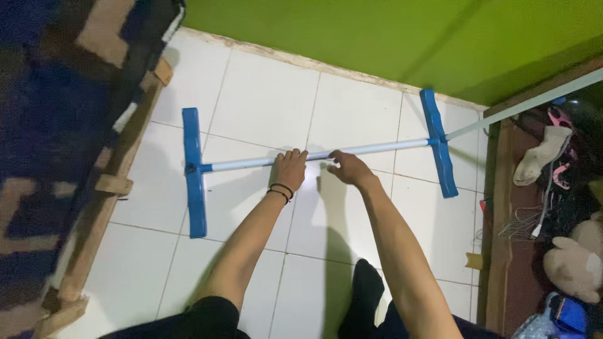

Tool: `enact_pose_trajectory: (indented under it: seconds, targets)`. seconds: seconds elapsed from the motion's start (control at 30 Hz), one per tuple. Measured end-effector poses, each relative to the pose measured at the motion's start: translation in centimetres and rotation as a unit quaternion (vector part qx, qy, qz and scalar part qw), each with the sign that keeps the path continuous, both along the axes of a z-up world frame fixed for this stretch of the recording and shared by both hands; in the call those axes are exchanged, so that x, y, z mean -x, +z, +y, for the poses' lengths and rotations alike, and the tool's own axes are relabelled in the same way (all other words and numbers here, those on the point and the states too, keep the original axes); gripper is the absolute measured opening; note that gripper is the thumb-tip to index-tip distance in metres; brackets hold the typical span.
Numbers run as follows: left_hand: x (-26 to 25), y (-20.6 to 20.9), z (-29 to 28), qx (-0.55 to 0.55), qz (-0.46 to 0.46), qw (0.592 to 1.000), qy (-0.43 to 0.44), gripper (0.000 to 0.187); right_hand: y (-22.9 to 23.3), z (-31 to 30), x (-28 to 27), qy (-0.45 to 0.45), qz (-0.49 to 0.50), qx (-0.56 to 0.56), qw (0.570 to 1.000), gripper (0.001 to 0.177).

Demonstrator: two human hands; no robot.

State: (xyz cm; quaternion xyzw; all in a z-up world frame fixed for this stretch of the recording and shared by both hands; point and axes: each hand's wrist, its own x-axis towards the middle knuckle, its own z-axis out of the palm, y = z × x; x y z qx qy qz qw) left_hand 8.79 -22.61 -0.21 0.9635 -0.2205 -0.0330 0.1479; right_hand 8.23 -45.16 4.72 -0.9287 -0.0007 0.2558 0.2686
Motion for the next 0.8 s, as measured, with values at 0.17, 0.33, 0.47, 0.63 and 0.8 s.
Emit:
enact_pose_trajectory:
  seconds: [0.17, 0.33, 0.47, 0.63, 0.8]
  targets:
    - [0.6, 0.8, 0.1, -0.005, -0.050, 0.998, 0.036, 0.036, -1.8, -2.2, 1.0, -0.045, -0.047, -0.001, 0.998, 0.044]
    - [1.3, 1.9, 1.0, -0.035, -0.032, 0.997, 0.058, 0.035, -3.1, -1.9, 1.2, -0.142, -0.086, -0.087, 0.982, 0.044]
    - [1.7, 2.0, 1.4, -0.032, -0.038, 0.994, 0.096, 0.037, -3.2, -1.3, 2.2, -0.168, -0.102, -0.137, 0.971, 0.045]
    - [2.4, 1.8, 2.7, -0.043, -0.024, 0.990, 0.129, 0.034, -2.2, -0.6, 2.8, -0.164, -0.125, -0.123, 0.971, 0.041]
    - [2.9, 2.1, 4.6, -0.044, -0.042, 0.987, 0.148, 0.035, -1.5, -0.8, 3.0, -0.202, -0.123, -0.119, 0.964, 0.036]
